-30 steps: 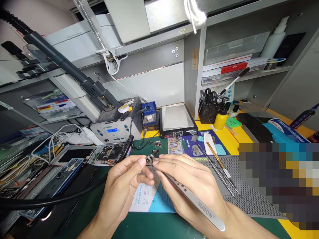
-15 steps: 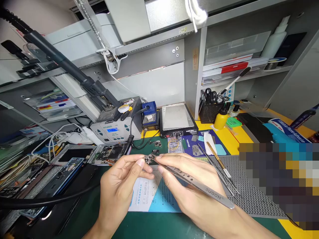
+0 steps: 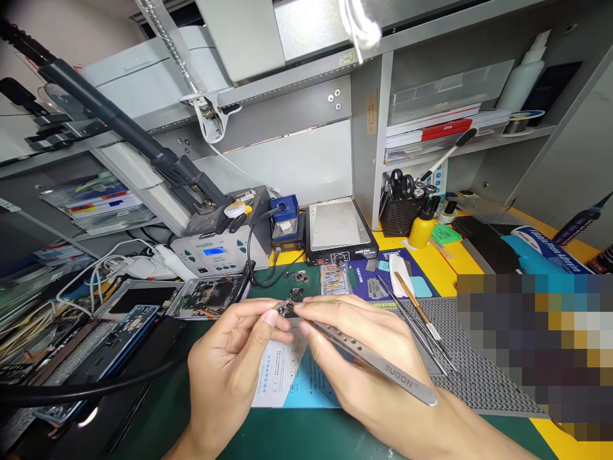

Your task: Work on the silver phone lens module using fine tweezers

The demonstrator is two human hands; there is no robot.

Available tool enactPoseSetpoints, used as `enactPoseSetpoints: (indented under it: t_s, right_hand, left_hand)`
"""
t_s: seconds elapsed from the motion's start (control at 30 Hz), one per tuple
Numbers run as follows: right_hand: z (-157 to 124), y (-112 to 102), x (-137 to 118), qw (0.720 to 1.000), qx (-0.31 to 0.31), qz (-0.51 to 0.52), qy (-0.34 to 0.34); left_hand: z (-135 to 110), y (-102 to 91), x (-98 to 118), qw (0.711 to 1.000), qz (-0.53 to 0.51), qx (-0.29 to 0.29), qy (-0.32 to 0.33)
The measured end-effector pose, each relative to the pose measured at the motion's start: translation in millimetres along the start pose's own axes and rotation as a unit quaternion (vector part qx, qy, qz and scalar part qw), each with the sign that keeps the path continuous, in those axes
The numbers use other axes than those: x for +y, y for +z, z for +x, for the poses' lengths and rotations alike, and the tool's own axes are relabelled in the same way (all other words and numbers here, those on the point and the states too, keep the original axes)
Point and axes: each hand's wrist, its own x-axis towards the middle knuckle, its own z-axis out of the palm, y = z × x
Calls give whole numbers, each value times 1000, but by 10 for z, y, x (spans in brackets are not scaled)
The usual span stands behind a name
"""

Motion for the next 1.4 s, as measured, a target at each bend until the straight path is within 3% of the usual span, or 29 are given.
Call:
enactPoseSetpoints:
  t_s: [0.4,0.7,0.97,1.4]
  right_hand:
    - [-10,-13,7,1000,1,-7,-29]
    - [-48,17,48,999,0,2,-36]
    - [-84,21,68,1000,1,-1,-19]
    - [-72,7,64,1000,-7,8,-29]
  left_hand:
    - [8,-52,-140,990,51,-25,125]
    - [14,-71,-45,998,37,-34,34]
    - [33,-94,-59,999,-11,-46,-3]
    - [97,-123,-64,985,-94,-77,-123]
